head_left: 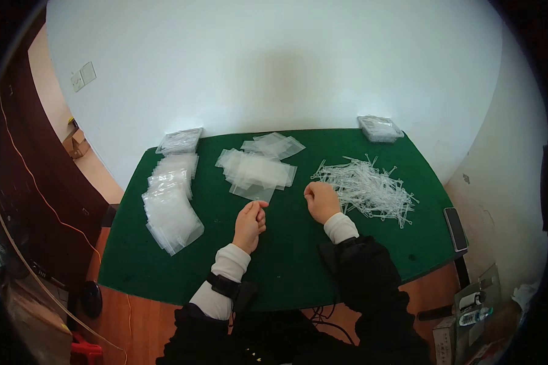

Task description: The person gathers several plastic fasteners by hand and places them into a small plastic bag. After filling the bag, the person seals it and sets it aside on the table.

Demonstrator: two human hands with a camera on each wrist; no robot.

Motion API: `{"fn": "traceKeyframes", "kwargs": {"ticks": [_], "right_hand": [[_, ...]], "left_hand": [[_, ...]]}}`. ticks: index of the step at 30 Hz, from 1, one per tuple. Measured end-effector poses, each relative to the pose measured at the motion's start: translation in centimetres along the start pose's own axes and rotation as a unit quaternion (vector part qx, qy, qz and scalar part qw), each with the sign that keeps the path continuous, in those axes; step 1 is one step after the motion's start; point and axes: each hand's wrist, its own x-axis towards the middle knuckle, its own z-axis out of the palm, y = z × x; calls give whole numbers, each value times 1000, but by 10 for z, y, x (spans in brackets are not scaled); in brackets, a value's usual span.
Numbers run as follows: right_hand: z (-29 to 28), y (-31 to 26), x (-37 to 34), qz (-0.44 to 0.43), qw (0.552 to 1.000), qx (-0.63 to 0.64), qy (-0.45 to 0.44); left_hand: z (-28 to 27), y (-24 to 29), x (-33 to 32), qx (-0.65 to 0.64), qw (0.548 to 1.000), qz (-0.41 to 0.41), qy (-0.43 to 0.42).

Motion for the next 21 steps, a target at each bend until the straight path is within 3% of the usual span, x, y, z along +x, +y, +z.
{"fn": "traceKeyframes", "kwargs": {"ticks": [5, 8, 13, 17, 21], "right_hand": [[-6, -11, 5, -9, 991, 102, 86], [-13, -23, 6, -3, 963, 237, 130], [-2, -10, 4, -32, 969, 232, 84], [-2, -10, 4, -2, 975, 217, 55], [-3, -19, 3, 41, 940, 333, 59]], "left_hand": [[1, 0, -1, -20, 999, -18, -27], [5, 0, -2, -12, 999, -30, -38], [4, -4, -2, -6, 998, -33, -56], [3, -4, -1, -4, 998, -32, -54], [1, -6, 1, -2, 999, -21, -39]]}}
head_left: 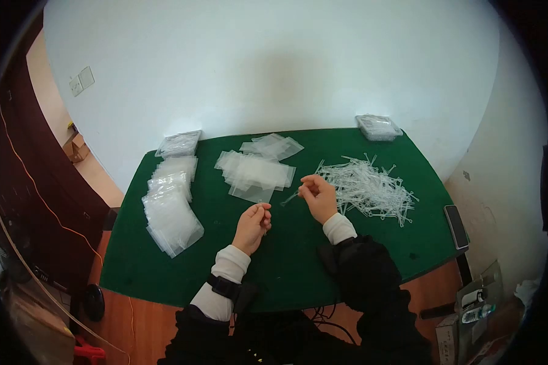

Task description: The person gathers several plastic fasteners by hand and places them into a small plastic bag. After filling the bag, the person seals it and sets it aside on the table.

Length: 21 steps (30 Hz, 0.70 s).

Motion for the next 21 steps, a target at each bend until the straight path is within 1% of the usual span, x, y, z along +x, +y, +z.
{"fn": "traceKeyframes", "kwargs": {"ticks": [1, 3, 4, 7, 8, 11, 12, 15, 16, 19, 21], "right_hand": [[2, -1, -1, 40, 996, 85, 0], [7, -3, -2, 117, 960, 253, 1], [10, -6, -3, 116, 961, 253, 1], [16, -17, -10, 189, 939, 278, -69], [17, -16, -12, 189, 939, 278, -69], [21, -14, -17, 243, 923, 215, -207], [22, -14, -19, 243, 923, 215, -207], [24, -15, -21, 275, 903, 175, -278], [23, -15, -22, 275, 903, 176, -278], [23, -16, -22, 278, 883, 131, -354], [23, -19, -21, 283, 882, 139, -350]], "left_hand": [[-1, -1, 0, 0, 1000, 6, 5], [-1, -3, 1, 7, 1000, 10, 5], [0, -4, 1, 13, 1000, 14, 6], [2, -5, 1, 16, 1000, 25, 6], [2, -6, 1, 14, 999, 32, 4], [4, -6, 0, 14, 999, 47, -2], [5, -5, 0, 16, 998, 56, -6], [5, -4, 0, 18, 997, 74, -14], [5, -4, 0, 19, 996, 82, -18], [6, -4, 0, 6, 995, 93, -28], [7, -3, 0, -21, 994, 98, -39]]}}
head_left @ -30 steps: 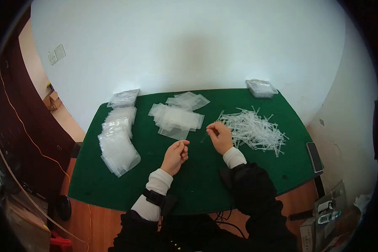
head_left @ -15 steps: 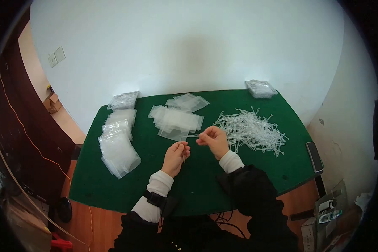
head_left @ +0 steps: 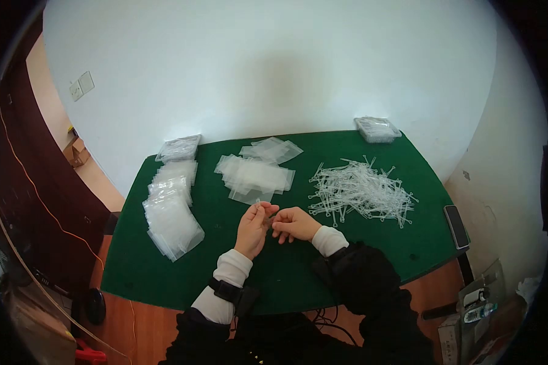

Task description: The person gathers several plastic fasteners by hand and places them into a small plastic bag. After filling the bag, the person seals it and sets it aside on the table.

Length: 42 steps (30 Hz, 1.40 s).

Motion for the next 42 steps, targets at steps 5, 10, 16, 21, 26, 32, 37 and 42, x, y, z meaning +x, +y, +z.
{"fn": "traceKeyframes", "kwargs": {"ticks": [5, 10, 16, 21, 26, 32, 37, 42], "right_hand": [[-1, -1, 0, 3, 999, 34, 9], [-1, -2, -1, -3, 999, 33, 15], [-1, -6, -2, 4, 999, 33, 8], [-1, -6, -2, 8, 1000, 0, 19], [-1, 3, 4, -181, 954, -121, 204], [-5, 10, 9, -204, 953, -39, 219], [-5, 9, 8, -213, 960, -18, 181], [-6, 9, 8, -207, 963, -5, 171]], "left_hand": [[2, 2, 0, -31, 999, 9, -23], [6, 4, -2, -21, 999, 11, -33], [10, 6, -3, 16, 999, 26, -41], [3, 1, -1, 38, 998, 39, -37], [1, 1, 0, 64, 996, 51, 46], [3, 0, -4, 116, 992, -30, -26], [5, 1, -5, 140, 989, -36, -40], [7, 1, -5, 193, 979, -36, -51]]}}
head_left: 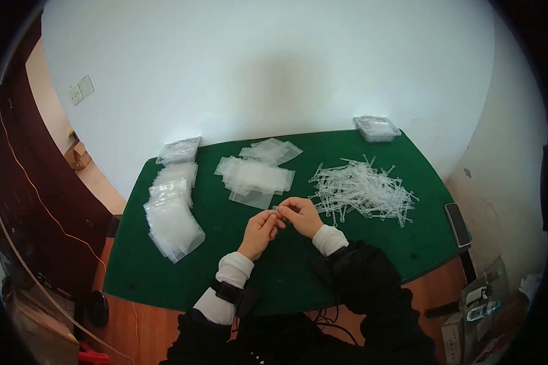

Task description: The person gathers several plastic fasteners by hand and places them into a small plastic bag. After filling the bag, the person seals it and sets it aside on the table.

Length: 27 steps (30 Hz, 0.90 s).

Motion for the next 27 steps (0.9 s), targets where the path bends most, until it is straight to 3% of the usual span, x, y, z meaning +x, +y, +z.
{"fn": "traceKeyframes", "kwargs": {"ticks": [27], "right_hand": [[2, -1, 1, -22, 999, -34, 27]], "left_hand": [[1, -3, 0, -17, 999, -28, -17]]}}
